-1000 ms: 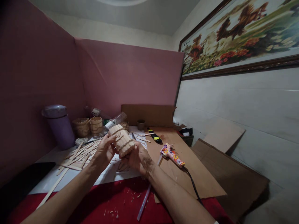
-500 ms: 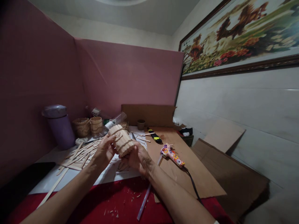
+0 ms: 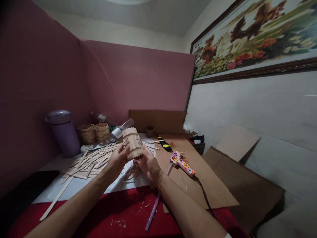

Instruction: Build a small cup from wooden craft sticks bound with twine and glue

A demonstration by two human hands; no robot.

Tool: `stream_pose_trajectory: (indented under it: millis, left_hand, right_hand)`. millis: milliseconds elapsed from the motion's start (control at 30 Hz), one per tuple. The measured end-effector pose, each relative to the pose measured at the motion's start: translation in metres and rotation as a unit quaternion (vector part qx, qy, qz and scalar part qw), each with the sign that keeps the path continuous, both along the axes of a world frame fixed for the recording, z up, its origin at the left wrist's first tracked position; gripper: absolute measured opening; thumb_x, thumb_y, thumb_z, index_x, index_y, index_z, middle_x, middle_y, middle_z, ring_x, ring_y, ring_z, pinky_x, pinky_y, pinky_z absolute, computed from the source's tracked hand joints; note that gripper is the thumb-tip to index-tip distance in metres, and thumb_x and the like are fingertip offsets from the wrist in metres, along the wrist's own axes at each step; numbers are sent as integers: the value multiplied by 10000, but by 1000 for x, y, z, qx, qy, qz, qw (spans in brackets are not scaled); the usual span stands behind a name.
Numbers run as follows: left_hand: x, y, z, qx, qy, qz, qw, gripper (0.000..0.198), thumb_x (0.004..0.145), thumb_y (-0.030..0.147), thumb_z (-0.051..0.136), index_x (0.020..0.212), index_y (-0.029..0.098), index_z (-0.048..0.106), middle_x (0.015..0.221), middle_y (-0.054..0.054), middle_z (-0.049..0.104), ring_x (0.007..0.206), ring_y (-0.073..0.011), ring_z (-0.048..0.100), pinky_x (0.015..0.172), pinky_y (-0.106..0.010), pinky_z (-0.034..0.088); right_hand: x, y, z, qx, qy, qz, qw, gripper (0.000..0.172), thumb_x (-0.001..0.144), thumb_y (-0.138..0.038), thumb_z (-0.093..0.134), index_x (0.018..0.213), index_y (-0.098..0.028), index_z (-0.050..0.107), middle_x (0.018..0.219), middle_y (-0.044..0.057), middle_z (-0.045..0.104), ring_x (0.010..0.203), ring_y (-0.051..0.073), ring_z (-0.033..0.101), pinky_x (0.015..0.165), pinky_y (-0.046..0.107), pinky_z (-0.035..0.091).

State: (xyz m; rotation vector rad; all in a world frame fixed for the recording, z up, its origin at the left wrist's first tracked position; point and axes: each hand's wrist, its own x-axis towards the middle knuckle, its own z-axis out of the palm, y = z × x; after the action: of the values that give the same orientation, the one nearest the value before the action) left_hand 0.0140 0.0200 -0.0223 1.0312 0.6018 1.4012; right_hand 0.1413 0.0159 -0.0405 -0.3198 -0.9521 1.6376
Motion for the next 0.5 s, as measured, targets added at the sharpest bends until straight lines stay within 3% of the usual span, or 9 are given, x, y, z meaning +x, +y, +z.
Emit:
stream_pose_trajectory:
  millis: [167,267,367,433,500]
  left_hand:
    - [-7,5,5,14,7,3,1000,586,572,260,848,1095,134,613,1052,-105,700,909,-221,664,814,-334,513]
    - [-22,22,16,35,8,107,994,573,477,221,875,979,142,609,910,-47,689,818,-188,649,756,-304,504]
    - [-33,41,26,93,26,210,973,631,395,173,891,946,165,586,935,-27,676,881,-196,644,806,-308,508]
    - [-34,49,28,90,77,229,966,664,370,143,890,956,174,579,931,-30,680,898,-215,651,801,-322,520]
    - [-32,51,24,39,120,203,971,663,363,131,888,947,176,577,906,-42,687,867,-234,665,749,-337,538]
  right_hand:
    - [5,7,1,1,-82,-126,989,399,770,-483,705,1080,-238,649,925,23,670,747,145,578,603,235,418]
    - [14,16,2,-38,-133,-263,955,513,692,-622,697,974,-196,642,882,41,656,774,165,599,606,245,420]
    - [22,24,2,-32,-189,-356,915,553,672,-686,645,887,-177,631,895,60,650,786,180,595,591,255,408]
    - [24,27,0,-25,-207,-384,899,532,668,-676,643,850,-176,630,870,55,645,774,181,575,580,259,391]
    - [24,29,-2,-23,-216,-403,889,508,674,-665,635,821,-179,629,835,47,640,761,183,553,576,265,376]
